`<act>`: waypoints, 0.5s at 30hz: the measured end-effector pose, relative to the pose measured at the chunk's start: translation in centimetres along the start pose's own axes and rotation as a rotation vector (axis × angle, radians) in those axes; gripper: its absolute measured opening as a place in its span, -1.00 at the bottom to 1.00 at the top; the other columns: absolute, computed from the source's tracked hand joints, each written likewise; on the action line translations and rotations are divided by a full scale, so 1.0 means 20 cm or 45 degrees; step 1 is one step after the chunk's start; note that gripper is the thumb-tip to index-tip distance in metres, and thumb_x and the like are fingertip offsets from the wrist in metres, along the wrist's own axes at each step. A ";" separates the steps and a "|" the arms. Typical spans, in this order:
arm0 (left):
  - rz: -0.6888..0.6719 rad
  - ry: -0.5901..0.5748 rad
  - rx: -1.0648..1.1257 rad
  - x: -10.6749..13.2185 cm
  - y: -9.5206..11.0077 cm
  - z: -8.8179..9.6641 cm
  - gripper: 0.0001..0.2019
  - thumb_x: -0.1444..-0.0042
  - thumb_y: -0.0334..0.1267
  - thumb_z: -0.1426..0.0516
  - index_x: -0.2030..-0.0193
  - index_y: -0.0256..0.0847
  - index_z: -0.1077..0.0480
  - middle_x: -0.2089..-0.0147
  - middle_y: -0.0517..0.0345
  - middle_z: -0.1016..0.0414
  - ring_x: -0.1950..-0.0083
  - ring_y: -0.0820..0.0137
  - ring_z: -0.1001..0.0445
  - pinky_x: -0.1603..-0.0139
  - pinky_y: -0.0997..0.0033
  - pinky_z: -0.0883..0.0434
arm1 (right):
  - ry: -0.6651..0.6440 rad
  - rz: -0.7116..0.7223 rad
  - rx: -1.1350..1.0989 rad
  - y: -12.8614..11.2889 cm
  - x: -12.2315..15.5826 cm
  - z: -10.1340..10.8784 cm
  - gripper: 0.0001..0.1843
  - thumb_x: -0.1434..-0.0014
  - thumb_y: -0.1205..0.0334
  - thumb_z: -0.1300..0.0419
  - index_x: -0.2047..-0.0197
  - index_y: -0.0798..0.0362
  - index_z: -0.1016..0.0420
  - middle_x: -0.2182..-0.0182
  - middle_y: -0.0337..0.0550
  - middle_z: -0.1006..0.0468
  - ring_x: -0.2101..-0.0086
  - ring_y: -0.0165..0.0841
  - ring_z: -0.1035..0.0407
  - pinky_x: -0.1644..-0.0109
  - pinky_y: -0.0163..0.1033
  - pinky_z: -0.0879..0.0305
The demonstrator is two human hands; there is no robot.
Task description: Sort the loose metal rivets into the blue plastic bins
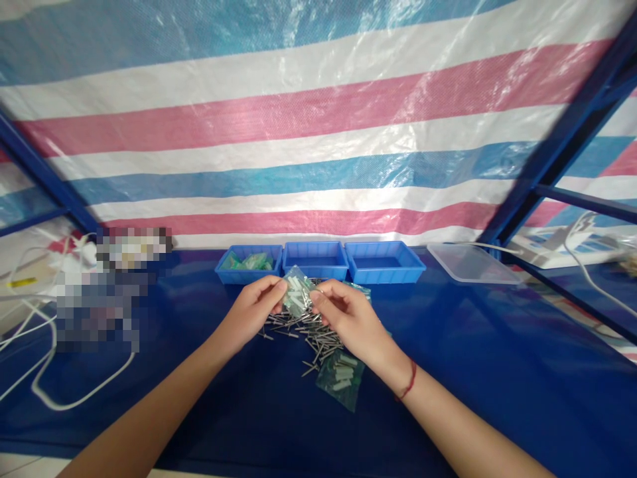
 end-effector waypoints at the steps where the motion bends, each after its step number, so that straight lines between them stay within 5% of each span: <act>1: 0.001 -0.003 -0.006 0.00 0.00 0.00 -0.68 -0.20 -0.04 -0.04 0.44 -0.25 -0.31 0.55 0.30 -0.23 0.49 0.51 -0.23 0.43 0.54 -0.19 | 0.003 0.001 0.009 0.00 0.00 0.00 -0.69 -0.19 -0.02 -0.15 0.40 0.06 -0.38 0.53 -0.26 -0.39 0.54 -0.47 -0.23 0.46 -0.33 -0.15; 15: 0.027 0.017 0.093 0.00 -0.04 0.00 -0.73 -0.18 -0.05 -0.08 0.24 -0.25 -0.36 0.55 0.32 -0.27 0.53 0.54 -0.23 0.47 0.54 -0.18 | -0.015 -0.110 -0.036 0.05 0.00 -0.01 -0.66 -0.16 -0.05 -0.16 0.39 0.07 -0.39 0.53 -0.27 -0.39 0.55 -0.49 -0.22 0.49 -0.35 -0.18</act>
Point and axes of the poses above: each hand's wrist, its own x-axis away from the middle knuckle, its own z-axis out of the back of the hand, y = z × x, the point moved 9 cm from there along -x, towards the middle knuckle
